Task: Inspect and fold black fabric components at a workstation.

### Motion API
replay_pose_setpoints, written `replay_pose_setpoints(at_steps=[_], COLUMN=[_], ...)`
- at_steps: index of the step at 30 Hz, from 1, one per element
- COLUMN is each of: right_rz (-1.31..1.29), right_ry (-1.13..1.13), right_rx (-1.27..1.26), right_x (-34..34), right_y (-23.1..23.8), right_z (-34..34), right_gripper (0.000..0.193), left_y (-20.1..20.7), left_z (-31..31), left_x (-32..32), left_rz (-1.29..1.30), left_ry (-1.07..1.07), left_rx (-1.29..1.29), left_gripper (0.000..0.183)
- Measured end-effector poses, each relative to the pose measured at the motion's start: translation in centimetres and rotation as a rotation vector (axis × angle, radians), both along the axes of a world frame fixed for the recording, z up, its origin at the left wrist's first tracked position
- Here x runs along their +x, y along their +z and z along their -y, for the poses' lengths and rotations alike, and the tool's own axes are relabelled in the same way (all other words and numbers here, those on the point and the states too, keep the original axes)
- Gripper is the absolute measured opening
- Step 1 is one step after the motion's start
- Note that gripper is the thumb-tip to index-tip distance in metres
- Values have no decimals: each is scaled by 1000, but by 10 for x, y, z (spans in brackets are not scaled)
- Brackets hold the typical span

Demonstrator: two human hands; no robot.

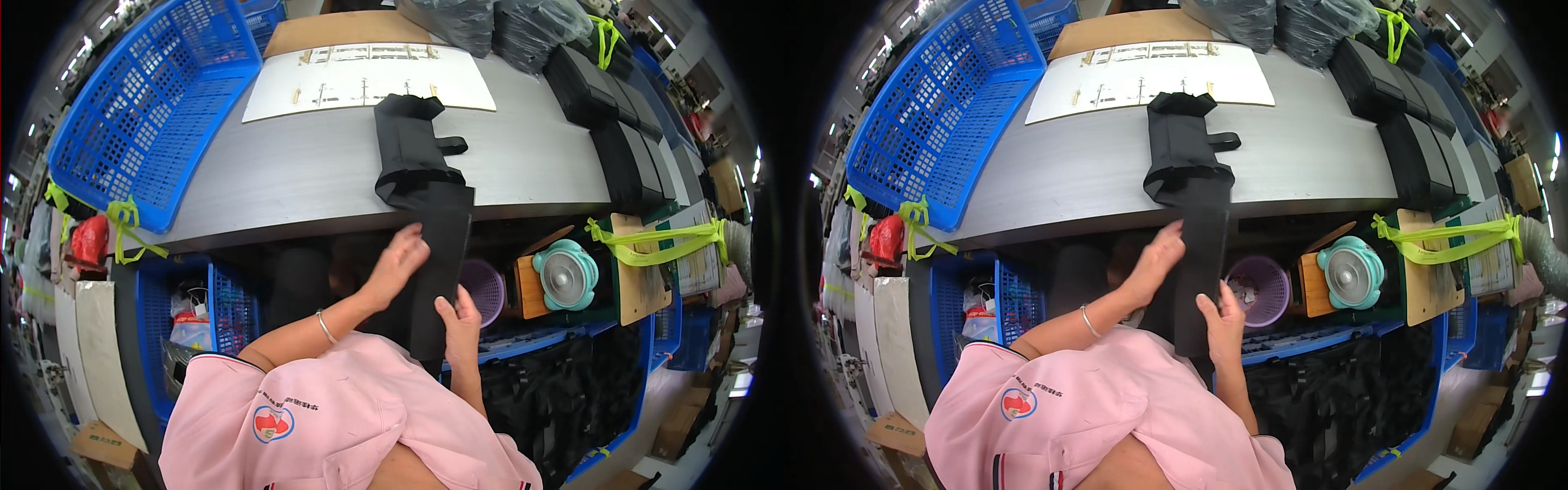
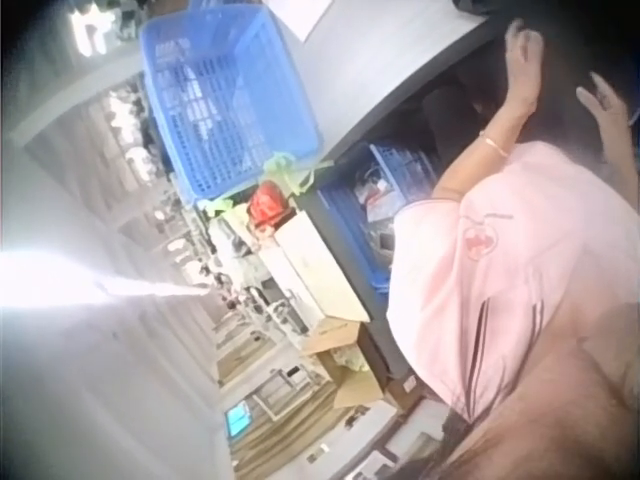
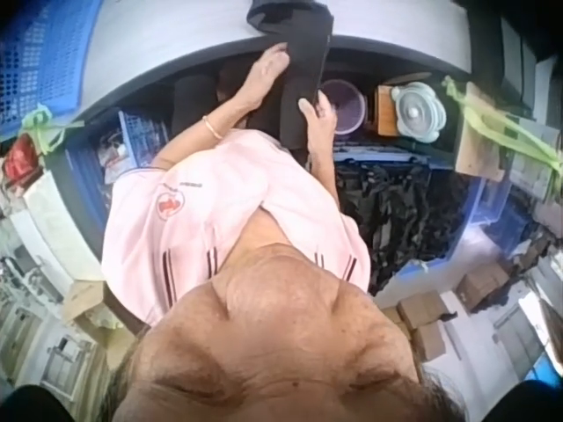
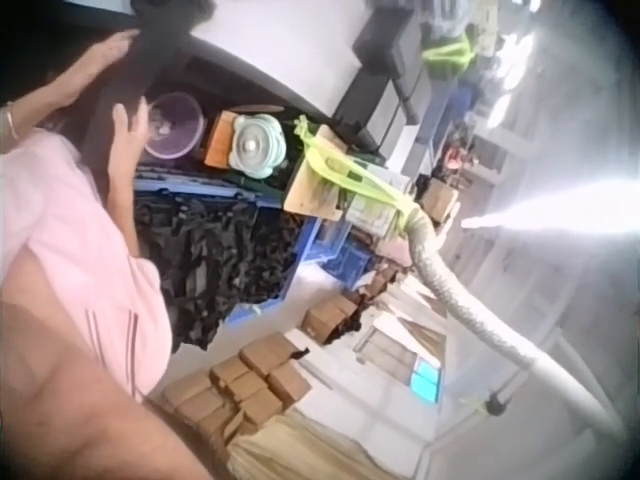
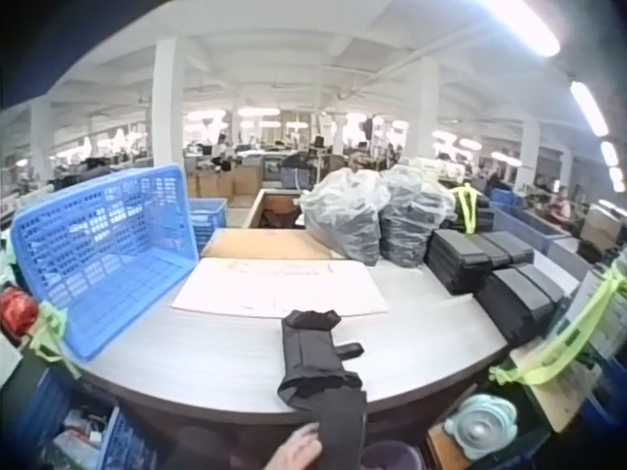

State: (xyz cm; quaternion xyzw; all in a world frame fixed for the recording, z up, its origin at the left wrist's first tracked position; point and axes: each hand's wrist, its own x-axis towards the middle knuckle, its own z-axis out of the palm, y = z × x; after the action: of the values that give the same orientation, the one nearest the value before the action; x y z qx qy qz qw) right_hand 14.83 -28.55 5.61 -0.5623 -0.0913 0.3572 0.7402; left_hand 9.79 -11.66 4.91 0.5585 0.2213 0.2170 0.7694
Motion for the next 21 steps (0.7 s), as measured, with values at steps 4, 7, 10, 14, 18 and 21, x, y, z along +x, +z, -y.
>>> replay_pose_setpoints(at_steps=[4,7,10,14,18,21], right_rz=[95,109,114,810,1381,1627], right_ry=[29,114,115,45,91,104], right_rx=[-61,-94,-123,-350,-736,-838], right_x=[13,20,27,30,15,6], right_y=[0,-9,-15,-6,5,8], right_z=[2,-9,-23,-39,-55,-70], right_gripper=[45,45,44,45,51,59], left_y=[-27,-38,-28,-19,-3,19], left_z=[-72,-125,-138,-128,-122,-108], left_x=[15,33,45,46,37,25], left_rz=[-190,-192,-282,-164,2,42], left_ry=[359,177,89,206,264,136], left_rx=[686,736,777,937,1196,1227], left_gripper=[32,24,22,23,39,46])
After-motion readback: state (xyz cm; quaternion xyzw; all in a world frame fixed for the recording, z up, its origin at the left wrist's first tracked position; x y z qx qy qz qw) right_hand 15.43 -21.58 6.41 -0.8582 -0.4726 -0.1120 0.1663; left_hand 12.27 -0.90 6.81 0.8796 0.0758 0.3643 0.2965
